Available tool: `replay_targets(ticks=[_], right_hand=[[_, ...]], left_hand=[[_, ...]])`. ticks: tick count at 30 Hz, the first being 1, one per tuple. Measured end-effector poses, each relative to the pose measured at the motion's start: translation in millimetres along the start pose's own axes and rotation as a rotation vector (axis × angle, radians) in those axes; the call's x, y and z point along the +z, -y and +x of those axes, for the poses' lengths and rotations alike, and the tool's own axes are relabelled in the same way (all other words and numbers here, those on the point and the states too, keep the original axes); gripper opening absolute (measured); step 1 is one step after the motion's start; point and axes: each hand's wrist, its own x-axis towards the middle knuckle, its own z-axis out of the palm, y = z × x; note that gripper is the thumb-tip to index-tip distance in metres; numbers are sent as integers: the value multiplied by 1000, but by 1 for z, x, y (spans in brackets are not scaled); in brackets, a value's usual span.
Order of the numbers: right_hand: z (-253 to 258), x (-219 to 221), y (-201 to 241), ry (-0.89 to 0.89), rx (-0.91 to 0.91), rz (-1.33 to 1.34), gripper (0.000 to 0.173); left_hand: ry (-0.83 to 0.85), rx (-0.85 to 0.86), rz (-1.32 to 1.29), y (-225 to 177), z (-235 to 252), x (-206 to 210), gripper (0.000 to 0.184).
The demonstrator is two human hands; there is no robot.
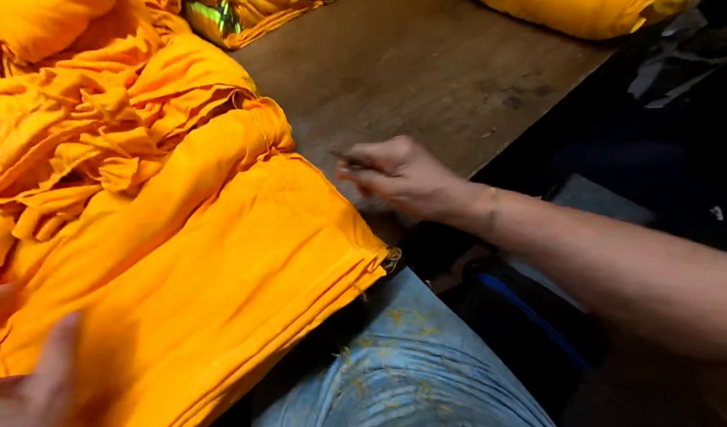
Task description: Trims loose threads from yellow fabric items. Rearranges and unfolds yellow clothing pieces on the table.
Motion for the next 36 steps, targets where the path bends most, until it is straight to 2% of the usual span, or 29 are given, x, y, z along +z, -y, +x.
replay_targets(ticks=[1, 3, 5, 7, 9, 11, 12, 16, 18, 19, 21, 24, 27, 30, 32, 35, 36], right_hand=[[-15, -12, 5, 50, 43, 91, 22], [-47, -19, 11, 151, 55, 215, 14], [-75, -7, 16, 149, 51, 303, 26], [-93, 11, 18, 84, 88, 342, 42], [-99, 27, 16, 7, 86, 314, 35], [-98, 38, 11, -44, 75, 227, 13], [-96, 42, 9, -68, 79, 185, 8], [-91, 39, 5, -38, 130, 111, 6], [-91, 39, 5, -9, 115, 98, 29], [-91, 43, 5, -32, 100, 78, 30], [-89, 53, 9, -96, 89, 42, 16], [-85, 47, 15, -60, 34, -47, 5], [-89, 32, 6, 55, -10, -70, 7], [-102, 24, -4, 88, 54, -37, 8], [-107, 23, -3, 18, 156, 78, 8], [-101, 21, 14, -183, 201, 261, 5], [-96, 23, 19, -211, 191, 253, 9]], left_hand=[[16, 142, -118, -14, -4, 7, 50], [92, 290, -292, -72, -15, 29, 48], [140, 361, -323, -122, -25, 59, 44], [160, 389, -312, -150, -27, 88, 36], [179, 360, -334, -162, -25, 110, 27], [170, 313, -381, -167, -22, 119, 23], [163, 299, -400, -167, -20, 121, 22], [150, 269, -427, -164, -19, 123, 17], [150, 275, -414, -164, -19, 124, 16], [141, 283, -403, -164, -20, 124, 17], [131, 292, -402, -165, -21, 125, 18], [165, 258, -503, -164, -18, 117, 26], [159, 224, -500, -157, -16, 109, 27], [161, 238, -430, -149, -24, 116, 27], [183, 256, -397, -150, -27, 117, 39], [157, 273, -397, -154, -26, 120, 28], [148, 263, -411, -155, -25, 120, 28]])
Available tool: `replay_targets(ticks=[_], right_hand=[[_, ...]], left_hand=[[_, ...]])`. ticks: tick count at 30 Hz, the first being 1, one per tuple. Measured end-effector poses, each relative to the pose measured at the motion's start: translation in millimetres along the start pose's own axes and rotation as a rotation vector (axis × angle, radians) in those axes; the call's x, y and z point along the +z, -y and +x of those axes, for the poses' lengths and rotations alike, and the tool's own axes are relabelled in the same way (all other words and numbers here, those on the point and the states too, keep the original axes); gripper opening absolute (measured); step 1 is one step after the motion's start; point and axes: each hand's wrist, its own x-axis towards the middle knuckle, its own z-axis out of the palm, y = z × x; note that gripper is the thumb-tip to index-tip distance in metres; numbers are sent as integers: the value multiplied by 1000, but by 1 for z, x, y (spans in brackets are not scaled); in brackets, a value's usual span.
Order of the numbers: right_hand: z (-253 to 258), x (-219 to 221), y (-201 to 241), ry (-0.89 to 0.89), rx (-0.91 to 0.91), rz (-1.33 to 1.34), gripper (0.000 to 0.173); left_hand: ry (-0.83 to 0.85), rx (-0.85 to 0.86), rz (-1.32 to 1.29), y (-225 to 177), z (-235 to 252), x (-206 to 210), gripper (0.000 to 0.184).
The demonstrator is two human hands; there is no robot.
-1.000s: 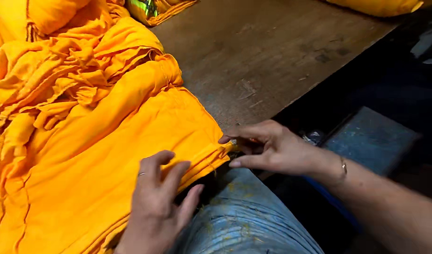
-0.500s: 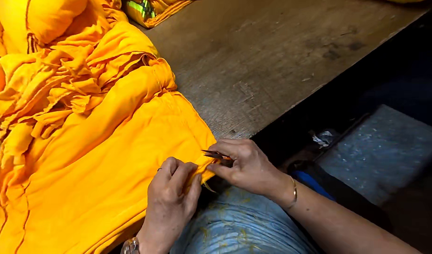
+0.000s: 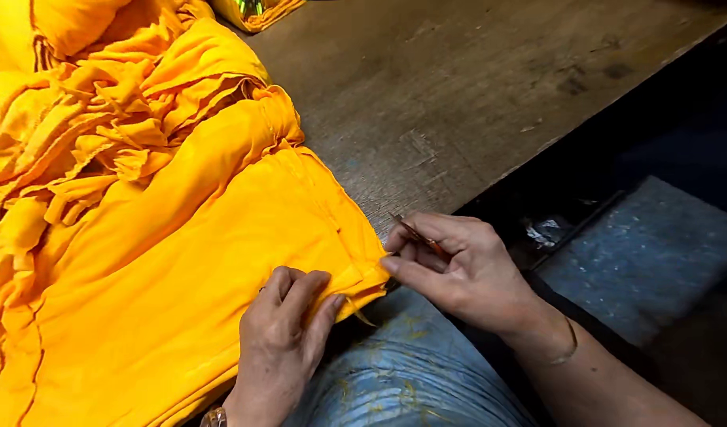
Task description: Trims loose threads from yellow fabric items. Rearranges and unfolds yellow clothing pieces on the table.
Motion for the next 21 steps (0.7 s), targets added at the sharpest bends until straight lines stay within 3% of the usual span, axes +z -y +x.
replay_targets(ticks=[2, 6, 11, 15, 18, 21], right_hand=[[5, 13, 4, 34, -27, -148, 20], [18, 35, 4, 120, -141, -361, 8], [37, 36, 21, 141, -77, -140, 14], [44, 49, 25, 149, 21, 196, 18], [40, 46, 29, 138, 116, 315, 18], [34, 40, 34, 147, 254, 483, 19]], left_hand=[[2, -25, -34, -2, 3, -1, 34], [-12, -44, -17, -4, 2, 2, 36], [-129, -54, -192, -2, -1, -3, 13], [-69, -98, -283, 0, -4, -10, 27], [-134, -109, -236, 0, -8, -7, 41], [-209, -84, -241, -2, -8, -3, 29]])
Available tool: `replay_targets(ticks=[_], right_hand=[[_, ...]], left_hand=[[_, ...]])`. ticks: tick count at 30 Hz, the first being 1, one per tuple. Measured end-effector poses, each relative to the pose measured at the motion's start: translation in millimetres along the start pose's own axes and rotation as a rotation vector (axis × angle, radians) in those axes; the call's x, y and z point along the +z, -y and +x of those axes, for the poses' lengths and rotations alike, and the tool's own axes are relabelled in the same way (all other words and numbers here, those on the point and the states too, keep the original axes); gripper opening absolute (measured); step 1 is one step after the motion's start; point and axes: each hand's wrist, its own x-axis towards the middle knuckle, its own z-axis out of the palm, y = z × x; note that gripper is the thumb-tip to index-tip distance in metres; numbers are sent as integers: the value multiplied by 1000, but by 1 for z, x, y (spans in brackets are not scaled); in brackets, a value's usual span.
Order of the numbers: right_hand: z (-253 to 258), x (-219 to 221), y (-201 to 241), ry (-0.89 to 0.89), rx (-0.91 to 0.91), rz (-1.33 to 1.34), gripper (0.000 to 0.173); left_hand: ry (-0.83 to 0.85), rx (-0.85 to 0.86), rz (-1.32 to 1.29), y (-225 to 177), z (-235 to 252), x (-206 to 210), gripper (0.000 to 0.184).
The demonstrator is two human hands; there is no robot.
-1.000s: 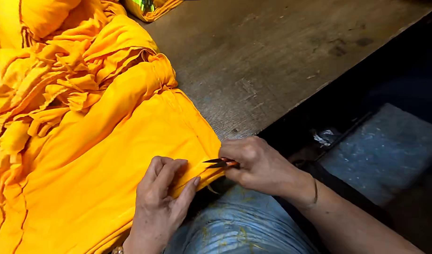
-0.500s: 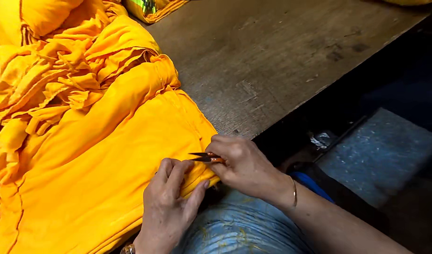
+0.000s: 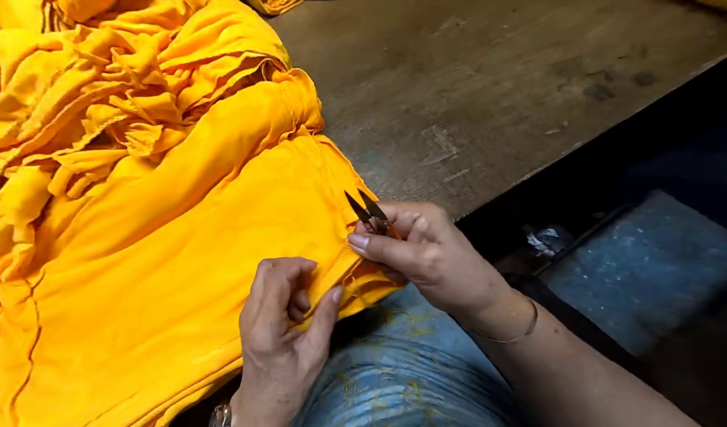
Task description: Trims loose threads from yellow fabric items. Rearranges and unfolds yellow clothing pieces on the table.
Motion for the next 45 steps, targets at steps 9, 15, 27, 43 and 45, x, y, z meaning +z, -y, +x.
replay_targets(ticks=[9, 15, 27, 43, 45], right_hand=[[0, 34, -15, 2, -108, -342, 39], [-5, 43, -33, -8, -332, -635, 20], [-10, 61, -30, 14, -459, -640, 28], [-39, 29, -49, 92, -645, -780, 8], [-37, 29, -45, 77, -622, -681, 9]], left_hand=[[-61, -209, -191, -6, -3, -22, 9], [-122, -346, -354, -17, -9, -32, 12], [-252, -532, -413, -27, -28, -71, 19], [-96, -480, -376, -51, -59, -105, 10], [-76, -450, -389, -57, -64, -82, 29]])
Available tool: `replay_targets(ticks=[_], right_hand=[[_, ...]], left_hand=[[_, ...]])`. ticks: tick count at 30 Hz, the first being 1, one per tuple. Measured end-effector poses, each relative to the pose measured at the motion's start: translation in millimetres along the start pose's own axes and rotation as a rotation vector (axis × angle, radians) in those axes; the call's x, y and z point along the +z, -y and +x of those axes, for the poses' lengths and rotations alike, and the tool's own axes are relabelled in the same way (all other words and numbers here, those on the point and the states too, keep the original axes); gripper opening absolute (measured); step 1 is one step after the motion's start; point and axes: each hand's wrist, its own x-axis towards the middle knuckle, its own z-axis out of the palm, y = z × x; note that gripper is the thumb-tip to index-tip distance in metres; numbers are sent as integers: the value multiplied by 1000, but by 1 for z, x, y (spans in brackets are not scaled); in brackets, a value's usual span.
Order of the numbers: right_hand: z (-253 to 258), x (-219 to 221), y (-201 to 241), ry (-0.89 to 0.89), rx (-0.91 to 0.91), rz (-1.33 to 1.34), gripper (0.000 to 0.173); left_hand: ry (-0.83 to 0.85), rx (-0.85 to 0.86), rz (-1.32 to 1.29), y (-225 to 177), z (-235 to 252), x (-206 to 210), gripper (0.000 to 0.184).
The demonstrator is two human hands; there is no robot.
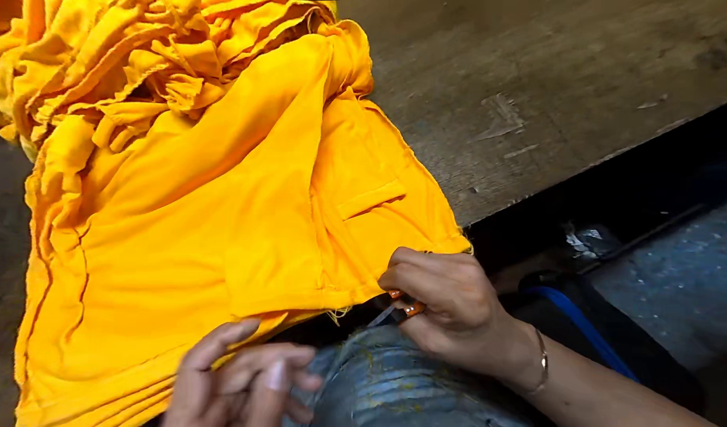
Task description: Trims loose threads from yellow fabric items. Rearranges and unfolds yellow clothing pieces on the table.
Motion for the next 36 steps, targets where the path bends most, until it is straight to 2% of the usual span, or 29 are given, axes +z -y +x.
replay_targets(ticks=[2, 3, 7, 9, 12, 14, 16, 19, 21, 24, 28, 32, 36], right_hand=[[7, -5, 2, -42, -6, 82, 10], [9, -9, 5, -52, -10, 132, 9], [12, -20, 13, -55, -21, 235, 7], [6, -17, 13, -33, -42, 214, 9], [-8, -8, 7, 26, -75, 95, 15], [-14, -4, 1, 75, -82, 45, 16], [-14, -3, -1, 133, -48, 84, 11], [-9, -9, 4, 164, 109, 292, 6], [-1, -16, 12, 152, 219, 481, 11], [9, -13, 23, 148, 320, 630, 17], [13, 3, 31, 160, 362, 610, 11], [4, 5, 33, 110, 223, 518, 6], [-8, 6, 37, 72, -60, 209, 13]], left_hand=[[7, 49, 51, 10, 3, 13, 54], [11, 60, 69, 13, 8, 17, 59], [80, -26, -109, 16, 25, 18, 46], [32, -42, -157, 20, 28, 21, 36], [-84, 157, 44, 27, 27, 20, 23], [-139, 289, 237, 29, 25, 15, 21], [-184, 311, 276, 30, 22, 15, 21], [-202, 150, -34, 29, 17, 18, 40], [-205, 101, -190, 32, 14, 22, 47], [-167, 120, -225, 35, 10, 29, 45], [-129, 168, -225, 38, 7, 31, 32], [-162, 152, -233, 42, 5, 28, 23], [-197, 78, -353, 42, 3, 36, 31]])
